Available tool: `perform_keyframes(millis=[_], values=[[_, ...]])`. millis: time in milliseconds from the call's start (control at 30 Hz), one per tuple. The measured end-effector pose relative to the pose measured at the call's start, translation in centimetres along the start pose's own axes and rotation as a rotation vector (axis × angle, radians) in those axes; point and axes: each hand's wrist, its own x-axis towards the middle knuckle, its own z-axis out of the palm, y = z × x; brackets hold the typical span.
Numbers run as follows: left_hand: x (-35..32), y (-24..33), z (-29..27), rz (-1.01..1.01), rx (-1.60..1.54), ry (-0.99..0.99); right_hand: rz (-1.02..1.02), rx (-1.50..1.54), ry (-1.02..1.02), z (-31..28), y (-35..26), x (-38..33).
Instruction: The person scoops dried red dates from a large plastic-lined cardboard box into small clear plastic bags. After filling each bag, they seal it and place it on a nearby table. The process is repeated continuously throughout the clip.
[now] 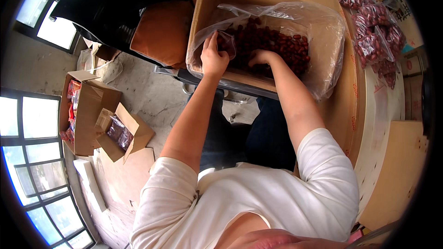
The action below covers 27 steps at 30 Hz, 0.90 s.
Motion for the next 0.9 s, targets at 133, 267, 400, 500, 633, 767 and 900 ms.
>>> perform_keyframes(millis=[133,267,400,500,633,767,900], values=[[-0.1,-1.1,0.0,0.0,-0.067,-0.017,0.037,0.458,0.197,-1.4,-1.2,-2.5],[0.3,-1.2,0.2,-0.01,-0.126,-0.05,-0.143,0.769,0.256,-4.5,-3.1,-4.2],[0.5,-0.7,-0.2,-0.044,-0.213,-0.06,-0.405,0.993,0.269,-6.8,-8.9,-8.7],[0.7,-0.7,0.0,-0.074,-0.224,-0.058,-0.535,1.181,0.245,-6.4,-12.0,-8.9],[0.9,-0.7,0.0,-0.087,-0.202,-0.017,-0.532,1.167,0.274,-4.8,-13.9,-7.8],[0.9,-0.3,-0.2,-0.099,-0.212,0.007,-0.526,1.171,0.427,-3.3,-15.2,-7.5],[1.0,-0.3,0.0,-0.088,-0.219,0.036,-0.667,1.067,0.56,-3.0,-13.8,-5.1]])
